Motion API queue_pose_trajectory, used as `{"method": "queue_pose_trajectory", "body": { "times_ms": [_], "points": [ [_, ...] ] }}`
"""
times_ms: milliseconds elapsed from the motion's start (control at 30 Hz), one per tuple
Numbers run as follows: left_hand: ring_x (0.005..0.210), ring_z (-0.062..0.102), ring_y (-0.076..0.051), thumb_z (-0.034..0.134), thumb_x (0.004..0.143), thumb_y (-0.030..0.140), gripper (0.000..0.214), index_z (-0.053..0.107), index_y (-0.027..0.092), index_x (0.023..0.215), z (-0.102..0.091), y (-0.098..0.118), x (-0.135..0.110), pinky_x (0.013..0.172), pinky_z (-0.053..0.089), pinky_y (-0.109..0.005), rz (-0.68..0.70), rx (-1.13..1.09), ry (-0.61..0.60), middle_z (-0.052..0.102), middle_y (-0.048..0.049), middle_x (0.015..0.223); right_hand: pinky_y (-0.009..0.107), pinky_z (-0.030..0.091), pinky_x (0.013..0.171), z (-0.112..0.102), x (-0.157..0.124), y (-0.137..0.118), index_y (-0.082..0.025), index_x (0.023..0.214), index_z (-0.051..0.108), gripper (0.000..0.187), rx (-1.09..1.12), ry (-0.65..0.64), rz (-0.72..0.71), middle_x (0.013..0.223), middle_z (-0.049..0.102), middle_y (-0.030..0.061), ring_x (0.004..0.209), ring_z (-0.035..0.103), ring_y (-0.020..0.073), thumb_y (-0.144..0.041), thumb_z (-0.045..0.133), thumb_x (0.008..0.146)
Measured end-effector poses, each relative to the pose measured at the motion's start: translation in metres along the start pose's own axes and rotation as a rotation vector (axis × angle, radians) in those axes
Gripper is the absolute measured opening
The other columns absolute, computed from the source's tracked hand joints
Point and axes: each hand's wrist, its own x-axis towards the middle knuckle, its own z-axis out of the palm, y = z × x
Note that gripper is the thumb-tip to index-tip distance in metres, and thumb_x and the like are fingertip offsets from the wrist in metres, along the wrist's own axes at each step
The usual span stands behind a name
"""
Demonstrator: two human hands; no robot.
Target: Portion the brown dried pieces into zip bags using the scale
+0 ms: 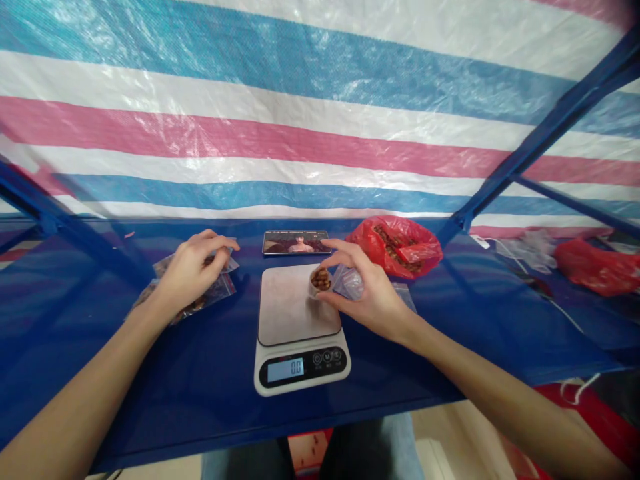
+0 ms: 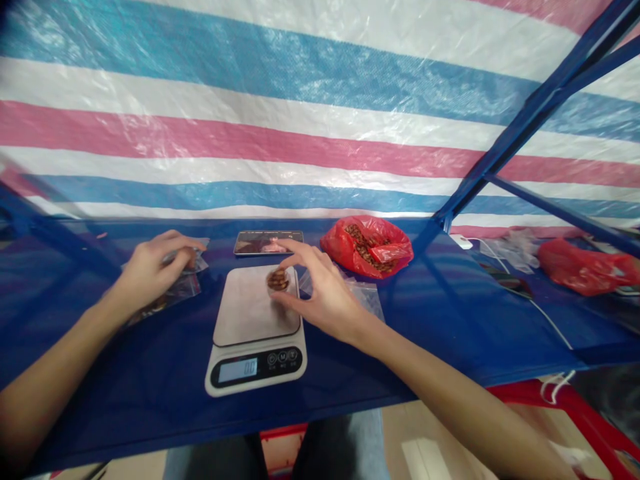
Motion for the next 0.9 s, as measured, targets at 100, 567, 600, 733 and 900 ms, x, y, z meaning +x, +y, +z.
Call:
{"method": "queue_pose_trajectory", "body": {
  "times_ms": [100,567,600,733,900],
  "points": [
    [0.090,0.068,-0.024,0.044,0.095,0.032,0.035,0.077,0.022,0.099,0.000,0.001,0.000,0.090,0.052,-0.038,-0.005,0.004,-0.004,0.074,-0.0063,0.098,0.053,0.046,0.114,0.010,-0.006,-0.004,-0.037,0.156,0.042,0.074,-0.034,-0.084,-0.025,0.130,0.072,0.0057,0.129,0.063,0.0287,-0.028,0.079,0.092],
    [0.088,0.068,-0.024,0.045,0.096,0.034,0.033,0.076,0.023,0.100,-0.003,0.001,0.000,0.087,0.052,-0.038,-0.025,-0.011,-0.002,0.072,-0.0060,0.094,0.032,0.055,0.073,-0.075,0.011,0.065,-0.019,0.095,0.076,0.026,-0.094,-0.215,0.081,0.087,0.078,0.0052,0.076,0.071,0.0195,-0.042,0.067,0.099],
    [0.088,0.068,-0.023,0.045,0.096,0.034,0.034,0.076,0.023,0.100,-0.003,0.001,0.000,0.086,0.052,-0.037,-0.019,-0.010,-0.003,0.072,-0.0060,0.094,0.030,0.053,0.068,-0.083,0.011,0.071,-0.018,0.092,0.076,0.028,-0.085,-0.307,0.120,0.083,0.077,0.0046,0.072,0.070,0.0187,-0.045,0.069,0.097],
    [0.089,0.068,-0.022,0.045,0.097,0.034,0.035,0.077,0.022,0.100,-0.002,-0.001,-0.001,0.087,0.051,-0.036,0.001,-0.009,0.012,0.072,-0.0058,0.096,0.027,0.046,0.056,-0.102,0.002,0.084,-0.020,0.088,0.075,0.033,-0.060,-0.496,0.285,0.074,0.072,0.0009,0.064,0.064,0.0171,-0.052,0.080,0.085],
    [0.089,0.068,-0.022,0.044,0.097,0.033,0.036,0.078,0.021,0.100,-0.001,-0.001,-0.001,0.086,0.051,-0.035,0.009,0.002,0.012,0.072,-0.0060,0.095,0.026,0.042,0.052,-0.107,-0.015,0.092,-0.021,0.081,0.069,0.037,-0.092,-0.541,0.364,0.068,0.064,-0.0022,0.062,0.056,0.0154,-0.051,0.089,0.076]
  ]
}}
